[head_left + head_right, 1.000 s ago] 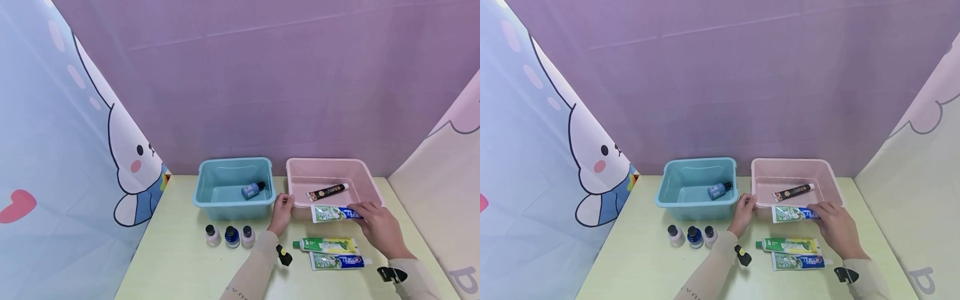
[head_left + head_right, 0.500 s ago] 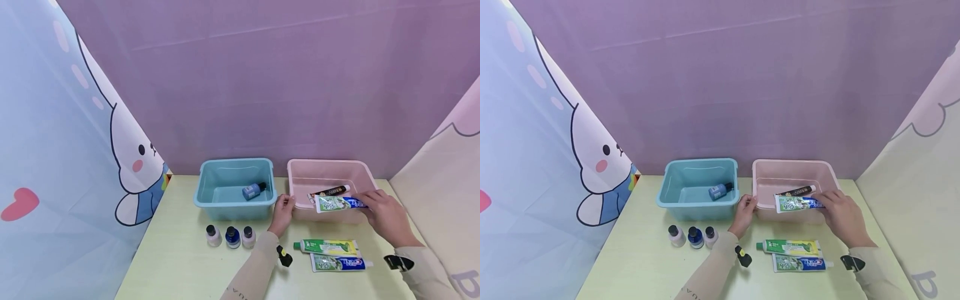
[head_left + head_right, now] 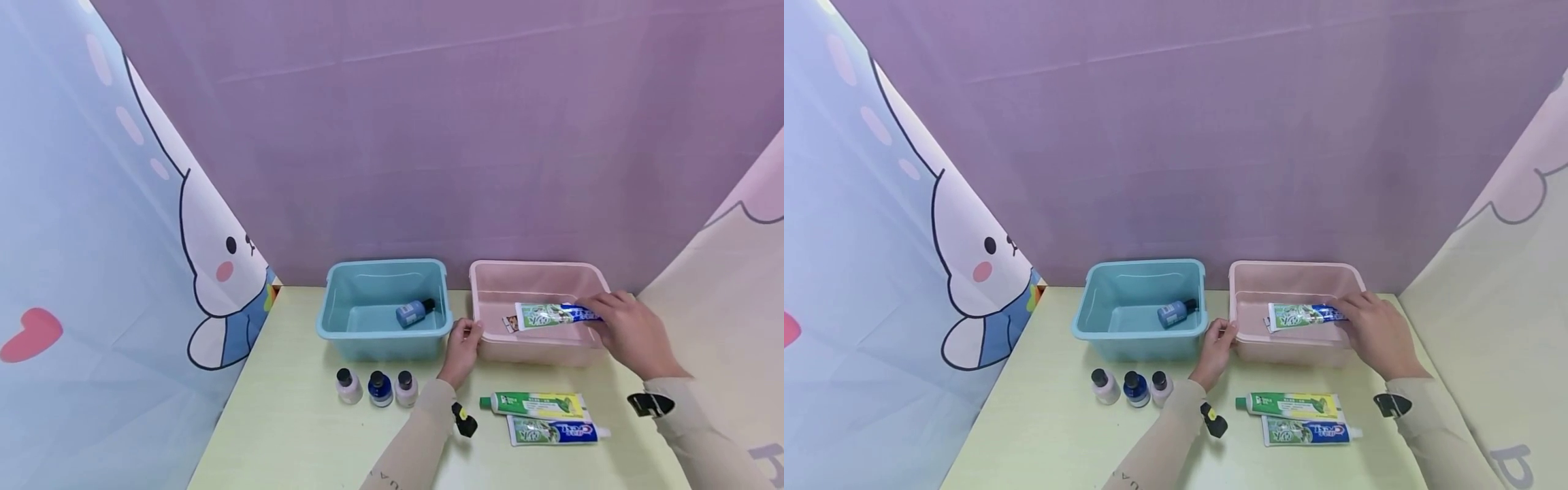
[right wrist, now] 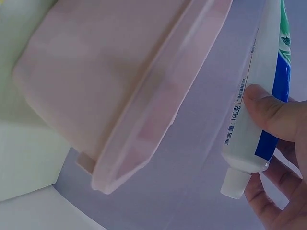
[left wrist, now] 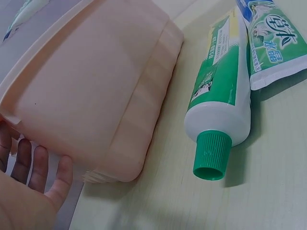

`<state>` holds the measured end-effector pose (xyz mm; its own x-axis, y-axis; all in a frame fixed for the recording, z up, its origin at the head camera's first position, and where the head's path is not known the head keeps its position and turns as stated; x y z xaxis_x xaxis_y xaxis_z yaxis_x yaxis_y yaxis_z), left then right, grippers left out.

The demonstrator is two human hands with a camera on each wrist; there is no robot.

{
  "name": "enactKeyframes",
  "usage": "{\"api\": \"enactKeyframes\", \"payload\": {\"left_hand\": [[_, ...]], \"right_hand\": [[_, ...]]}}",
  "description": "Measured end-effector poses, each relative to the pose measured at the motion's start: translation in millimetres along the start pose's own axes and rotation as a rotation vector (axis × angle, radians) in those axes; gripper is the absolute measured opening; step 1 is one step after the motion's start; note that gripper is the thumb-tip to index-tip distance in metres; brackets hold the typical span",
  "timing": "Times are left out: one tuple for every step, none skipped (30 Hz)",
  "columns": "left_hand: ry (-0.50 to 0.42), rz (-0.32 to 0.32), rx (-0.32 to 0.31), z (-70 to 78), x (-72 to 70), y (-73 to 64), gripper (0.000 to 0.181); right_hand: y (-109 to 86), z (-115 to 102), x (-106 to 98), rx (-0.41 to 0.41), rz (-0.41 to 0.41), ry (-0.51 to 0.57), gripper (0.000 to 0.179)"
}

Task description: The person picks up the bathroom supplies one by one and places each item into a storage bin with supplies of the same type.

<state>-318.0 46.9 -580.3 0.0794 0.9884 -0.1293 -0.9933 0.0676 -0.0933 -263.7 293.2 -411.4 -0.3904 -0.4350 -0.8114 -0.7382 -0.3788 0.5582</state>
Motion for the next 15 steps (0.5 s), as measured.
{"api": "enactKeyframes", "payload": {"left_hand": [[0.002,0.002,-0.001,-0.3,-0.3,0.4,0.023],[0.002,0.003,-0.001,-0.5,-0.6,0.8,0.023],[0.003,0.005,-0.002,-0.5,-0.9,1.1,0.022],[0.003,0.005,-0.002,-0.5,-1.1,1.3,0.022],[0.005,0.005,-0.002,-0.3,-1.3,1.4,0.022],[0.006,0.005,-0.001,-0.1,-1.4,1.3,0.022],[0.008,0.005,0.001,0.2,-1.5,1.2,0.022],[0.009,0.004,0.001,0.4,-1.5,0.9,0.023],[0.012,0.004,0.002,0.7,-1.6,0.6,0.023],[0.013,0.002,0.003,0.9,-1.6,0.2,0.024],[0.016,0.000,0.003,0.8,-1.5,-0.2,0.025],[0.016,-0.001,-0.001,0.7,-1.6,-0.6,0.025],[0.016,-0.001,-0.003,0.5,-1.6,-0.8,0.025],[0.016,0.000,-0.005,0.5,-1.8,-1.1,0.025],[0.014,0.001,-0.007,0.4,-1.8,-1.2,0.024]], "right_hand": [[2.1,1,1,0.003,-0.005,0.000,0.044],[4.1,2,2,0.005,-0.009,0.002,0.044],[6.0,3,3,0.005,-0.012,0.003,0.044],[7.7,4,4,0.009,-0.015,0.003,0.044],[9.4,5,5,0.011,-0.017,0.004,0.044],[11.0,6,6,0.012,-0.018,0.005,0.043],[12.5,7,6,0.009,-0.017,0.005,0.043],[13.7,8,7,0.005,-0.016,0.004,0.043],[14.9,9,8,0.004,-0.016,0.004,0.042],[15.9,10,9,0.002,-0.017,0.003,0.042],[17.0,11,10,-0.003,-0.018,0.004,0.042],[18.0,12,10,-0.005,-0.020,0.006,0.042],[19.0,13,11,-0.009,-0.022,0.008,0.042],[20.3,13,12,-0.014,-0.025,0.010,0.042],[21.6,14,12,-0.017,-0.029,0.014,0.042]]}}
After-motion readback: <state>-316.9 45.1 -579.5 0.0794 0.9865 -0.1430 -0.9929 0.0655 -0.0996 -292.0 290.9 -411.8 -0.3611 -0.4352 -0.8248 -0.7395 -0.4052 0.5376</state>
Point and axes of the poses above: each hand's wrist, its own y-axis towards the middle knuckle, its own x-axis out of the palm, z = x × y, the point moved 8 cm from there along y, towards the middle knuckle, and after that the axes turned 9 degrees about y, right-handed, at the moved point
